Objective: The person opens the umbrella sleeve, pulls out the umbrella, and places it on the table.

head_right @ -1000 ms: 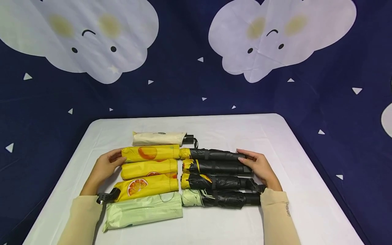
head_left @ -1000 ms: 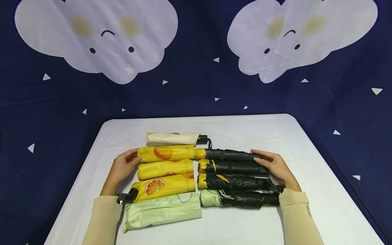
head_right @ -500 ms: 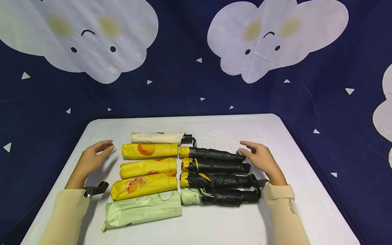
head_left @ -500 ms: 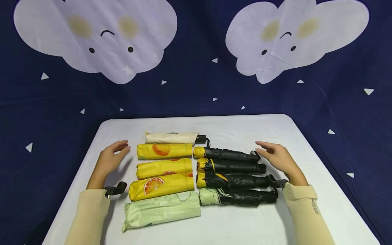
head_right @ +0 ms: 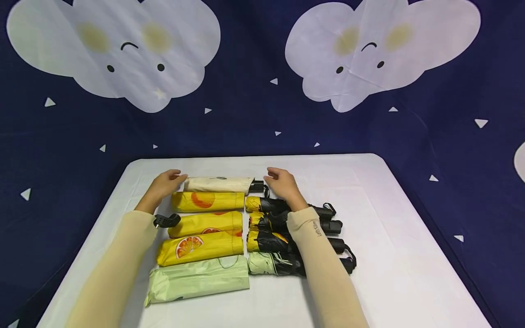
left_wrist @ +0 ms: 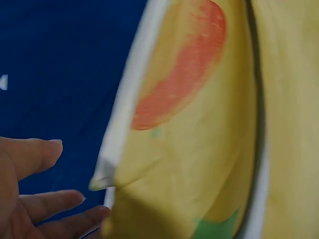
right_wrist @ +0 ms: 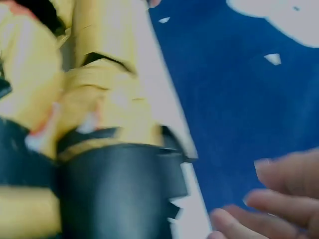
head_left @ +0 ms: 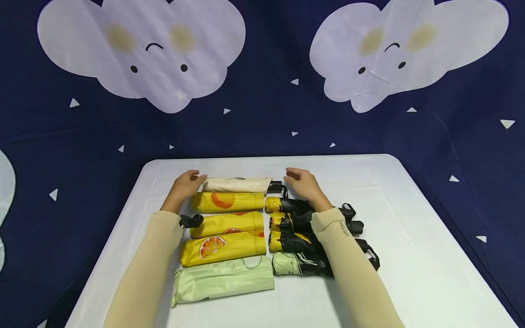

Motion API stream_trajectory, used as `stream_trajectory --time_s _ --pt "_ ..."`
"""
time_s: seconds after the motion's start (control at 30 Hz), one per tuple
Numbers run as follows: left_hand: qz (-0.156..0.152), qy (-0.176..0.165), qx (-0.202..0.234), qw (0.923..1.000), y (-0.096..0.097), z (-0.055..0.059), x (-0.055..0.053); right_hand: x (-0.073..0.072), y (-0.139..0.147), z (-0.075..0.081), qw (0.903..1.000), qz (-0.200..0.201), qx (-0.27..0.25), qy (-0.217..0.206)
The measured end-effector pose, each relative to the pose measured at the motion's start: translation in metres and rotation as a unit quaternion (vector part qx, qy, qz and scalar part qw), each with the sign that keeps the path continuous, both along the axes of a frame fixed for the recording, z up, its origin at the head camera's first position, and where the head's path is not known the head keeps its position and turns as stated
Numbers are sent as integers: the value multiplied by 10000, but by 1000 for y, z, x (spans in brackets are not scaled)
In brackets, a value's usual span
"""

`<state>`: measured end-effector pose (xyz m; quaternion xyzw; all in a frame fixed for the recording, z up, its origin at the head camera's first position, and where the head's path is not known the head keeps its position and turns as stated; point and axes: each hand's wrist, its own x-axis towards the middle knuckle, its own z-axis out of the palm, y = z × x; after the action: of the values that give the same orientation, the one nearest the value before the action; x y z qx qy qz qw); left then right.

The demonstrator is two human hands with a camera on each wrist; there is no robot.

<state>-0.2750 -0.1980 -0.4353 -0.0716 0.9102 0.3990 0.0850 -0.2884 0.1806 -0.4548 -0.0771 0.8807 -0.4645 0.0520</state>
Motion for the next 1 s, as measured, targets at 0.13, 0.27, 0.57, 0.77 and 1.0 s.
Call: stream_trajectory --time_s 0.13,0.27,0.57,0.77,1.0 --pt "111 -346 114 9993 10 -8 -4 -8 -6 -21 9991 -352 220 -35" --pt "168 -340 289 9989 12 -13 -5 -9 -8 -32 9991 -144 279 -271" --pt "205 -106 434 9988 9 -22 -2 -8 -8 -38 9995 -10 87 -300" --pt "140 -125 560 9983 3 -28 -3 -9 -8 -40 9988 -63 -206 -446" --pt "-159 -206 652 9975 -3 -27 -4 -14 -5 -40 9955 -232 -526 -755"
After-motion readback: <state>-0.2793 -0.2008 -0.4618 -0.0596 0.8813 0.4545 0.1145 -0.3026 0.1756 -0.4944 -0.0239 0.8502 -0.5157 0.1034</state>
